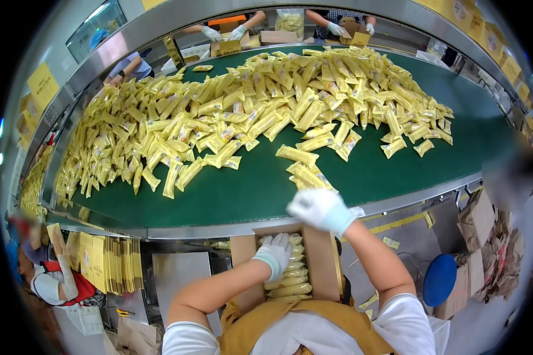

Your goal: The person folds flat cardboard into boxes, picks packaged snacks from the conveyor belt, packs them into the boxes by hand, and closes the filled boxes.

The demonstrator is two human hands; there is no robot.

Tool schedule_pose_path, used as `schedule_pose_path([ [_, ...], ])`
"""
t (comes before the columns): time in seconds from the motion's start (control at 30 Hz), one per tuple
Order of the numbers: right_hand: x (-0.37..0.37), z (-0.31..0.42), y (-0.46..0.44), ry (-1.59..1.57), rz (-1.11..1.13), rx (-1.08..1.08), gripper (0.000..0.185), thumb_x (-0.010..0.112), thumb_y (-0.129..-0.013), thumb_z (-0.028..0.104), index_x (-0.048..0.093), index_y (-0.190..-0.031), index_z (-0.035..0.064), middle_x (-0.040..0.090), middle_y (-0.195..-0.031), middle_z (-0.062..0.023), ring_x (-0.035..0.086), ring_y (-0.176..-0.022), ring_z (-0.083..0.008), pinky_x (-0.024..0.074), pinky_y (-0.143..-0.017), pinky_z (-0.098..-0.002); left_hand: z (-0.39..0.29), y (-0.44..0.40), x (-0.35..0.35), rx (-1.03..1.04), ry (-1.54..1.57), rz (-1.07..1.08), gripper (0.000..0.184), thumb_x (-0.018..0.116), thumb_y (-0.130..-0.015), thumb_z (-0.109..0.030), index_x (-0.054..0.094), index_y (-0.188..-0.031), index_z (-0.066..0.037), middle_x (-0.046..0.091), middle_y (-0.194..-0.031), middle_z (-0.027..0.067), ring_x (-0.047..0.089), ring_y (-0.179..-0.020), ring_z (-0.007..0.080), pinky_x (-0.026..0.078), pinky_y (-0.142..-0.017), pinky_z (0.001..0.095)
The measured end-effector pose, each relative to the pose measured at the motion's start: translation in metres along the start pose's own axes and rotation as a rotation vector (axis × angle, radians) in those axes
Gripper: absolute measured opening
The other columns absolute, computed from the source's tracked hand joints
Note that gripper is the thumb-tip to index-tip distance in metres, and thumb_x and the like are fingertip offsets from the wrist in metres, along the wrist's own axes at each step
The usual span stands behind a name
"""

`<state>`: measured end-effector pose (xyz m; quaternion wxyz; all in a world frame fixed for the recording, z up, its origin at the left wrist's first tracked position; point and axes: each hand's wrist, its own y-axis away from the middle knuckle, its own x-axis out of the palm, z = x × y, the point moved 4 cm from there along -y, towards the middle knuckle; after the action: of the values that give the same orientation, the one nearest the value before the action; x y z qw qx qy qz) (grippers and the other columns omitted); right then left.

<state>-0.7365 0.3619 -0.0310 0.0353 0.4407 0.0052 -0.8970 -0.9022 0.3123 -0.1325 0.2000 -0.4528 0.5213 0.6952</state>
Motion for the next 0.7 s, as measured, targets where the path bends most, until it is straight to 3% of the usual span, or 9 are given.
schedule_pose_path([
  [0.07, 0.001, -0.041, -0.038, 0.31, -0.297, 0.059, 0.039, 0.069, -0.084, 0.041, 0.065, -0.108, 0.0101, 0.068, -0.099, -0.0154, 0.065, -0.092, -0.0358, 0.0529, -0.083, -0.0455, 0.003, 0.01, -0.019, 0.068, 0.098, 0.065, 0.057, 0.059, -0.092, -0.029, 0.049, -0.144, -0.01, 0.051, -0.144, 0.0172, 0.047, -0.134, 0.034, 0.037, -0.112, 0.0444],
  [0.13, 0.025, -0.072, -0.062, 0.39, -0.229, 0.12, 0.049, 0.074, -0.082, 0.034, 0.057, -0.12, 0.0087, 0.065, -0.106, -0.0155, 0.063, -0.097, -0.0349, 0.0527, -0.084, -0.0459, 0.014, 0.015, -0.052, 0.187, 0.422, 0.284, 0.052, 0.059, -0.093, -0.03, 0.054, -0.14, -0.009, 0.059, -0.134, 0.0169, 0.056, -0.123, 0.0348, 0.044, -0.105, 0.0426],
  [0.17, 0.041, -0.091, -0.073, 0.396, -0.15, 0.151, 0.049, 0.074, -0.081, 0.031, 0.057, -0.121, 0.0087, 0.064, -0.108, -0.0154, 0.063, -0.099, -0.0346, 0.0529, -0.084, -0.0458, 0.02, 0.016, -0.06, 0.285, 0.514, 0.124, 0.048, 0.06, -0.094, -0.03, 0.057, -0.136, -0.007, 0.062, -0.128, 0.0172, 0.059, -0.117, 0.0352, 0.047, -0.101, 0.0421],
  [0.23, 0.039, -0.089, -0.071, 0.345, -0.238, 0.099, 0.049, 0.074, -0.08, 0.027, 0.056, -0.121, 0.0071, 0.063, -0.11, -0.0165, 0.062, -0.101, -0.0349, 0.0532, -0.085, -0.0455, 0.043, 0.027, -0.073, 0.475, 0.687, -0.204, 0.042, 0.061, -0.094, -0.029, 0.063, -0.129, -0.005, 0.067, -0.116, 0.0178, 0.065, -0.104, 0.0359, 0.051, -0.093, 0.041],
  [0.3, 0.026, -0.086, -0.067, 0.331, -0.292, 0.156, 0.051, 0.075, -0.08, 0.024, 0.056, -0.124, 0.0063, 0.061, -0.113, -0.0173, 0.06, -0.105, -0.0357, 0.0528, -0.087, -0.0455, 0.072, 0.036, -0.094, 0.514, 0.882, -0.401, 0.033, 0.063, -0.095, -0.022, 0.067, -0.121, -0.004, 0.069, -0.11, 0.0175, 0.067, -0.095, 0.0354, 0.055, -0.085, 0.0404],
  [0.37, 0.006, -0.089, -0.055, 0.355, -0.311, 0.33, 0.055, 0.075, -0.08, 0.021, 0.055, -0.129, 0.0061, 0.059, -0.115, -0.0179, 0.058, -0.109, -0.0372, 0.0518, -0.091, -0.0457, 0.102, 0.042, -0.101, 0.399, 1.011, -0.594, 0.023, 0.064, -0.093, -0.013, 0.071, -0.111, -0.002, 0.072, -0.1, 0.016, 0.07, -0.088, 0.0302, 0.056, -0.078, 0.0379],
  [0.5, 0.038, -0.139, -0.047, 0.376, -0.233, 0.368, 0.042, 0.073, -0.08, 0.024, 0.057, -0.115, 0.0054, 0.063, -0.106, -0.0194, 0.063, -0.1, -0.0366, 0.0541, -0.087, -0.0457, 0.158, 0.03, -0.071, -0.017, 1.142, -0.794, 0.022, 0.063, -0.093, -0.012, 0.072, -0.109, -0.001, 0.073, -0.096, 0.0141, 0.07, -0.082, 0.0252, 0.055, -0.075, 0.0319],
  [0.57, 0.028, -0.14, -0.042, 0.314, -0.223, 0.345, 0.038, 0.073, -0.08, 0.023, 0.056, -0.109, 0.0051, 0.066, -0.1, -0.0203, 0.067, -0.094, -0.0383, 0.0553, -0.085, -0.0466, 0.176, 0.023, -0.04, -0.297, 0.994, -0.911, 0.018, 0.067, -0.091, -0.014, 0.074, -0.106, -0.006, 0.071, -0.092, 0.0121, 0.068, -0.076, 0.0251, 0.053, -0.07, 0.0335],
  [0.7, 0.0, -0.119, -0.031, 0.362, -0.173, 0.39, 0.036, 0.073, -0.08, 0.02, 0.056, -0.107, 0.0046, 0.067, -0.098, -0.0202, 0.068, -0.091, -0.0402, 0.0559, -0.083, -0.0472, 0.19, 0.037, 0.028, -0.56, 0.787, -1.075, 0.02, 0.068, -0.089, -0.017, 0.073, -0.106, -0.007, 0.07, -0.091, 0.0099, 0.067, -0.08, 0.027, 0.054, -0.076, 0.0384],
])
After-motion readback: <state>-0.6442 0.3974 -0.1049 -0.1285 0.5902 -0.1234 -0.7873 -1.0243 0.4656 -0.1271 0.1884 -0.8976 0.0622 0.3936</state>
